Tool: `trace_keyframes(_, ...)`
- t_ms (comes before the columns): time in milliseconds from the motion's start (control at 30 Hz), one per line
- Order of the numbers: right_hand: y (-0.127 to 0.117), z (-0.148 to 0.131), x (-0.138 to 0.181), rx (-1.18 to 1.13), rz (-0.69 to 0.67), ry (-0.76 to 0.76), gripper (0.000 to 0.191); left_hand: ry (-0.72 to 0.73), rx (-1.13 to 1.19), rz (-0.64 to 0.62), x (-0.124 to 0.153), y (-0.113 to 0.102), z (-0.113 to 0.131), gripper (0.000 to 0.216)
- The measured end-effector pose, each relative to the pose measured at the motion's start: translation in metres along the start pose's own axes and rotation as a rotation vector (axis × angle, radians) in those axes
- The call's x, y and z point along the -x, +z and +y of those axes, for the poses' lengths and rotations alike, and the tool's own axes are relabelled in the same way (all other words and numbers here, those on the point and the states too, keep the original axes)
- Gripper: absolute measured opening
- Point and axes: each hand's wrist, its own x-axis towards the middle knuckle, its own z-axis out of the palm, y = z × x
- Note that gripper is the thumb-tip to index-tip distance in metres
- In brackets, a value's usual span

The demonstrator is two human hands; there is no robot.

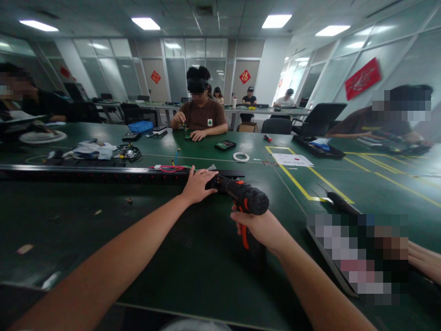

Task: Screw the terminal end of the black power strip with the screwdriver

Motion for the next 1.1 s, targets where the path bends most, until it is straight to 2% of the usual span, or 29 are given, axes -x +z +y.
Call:
trace_keyframes(433, -0.0008, 0.0024, -0.0013, 0.048, 0.004, -0.008, 0.022, 0.000, -0.005, -0.001, -0.0004, -0.0011, 0.0013, 0.064)
trace_keyframes(1100, -0.0025, 0.0045, -0.0037, 0.061, -0.015, -0.008, 0.022, 0.009, 0.018, 0.012, -0.0001, 0.0003, -0.0003, 0.065)
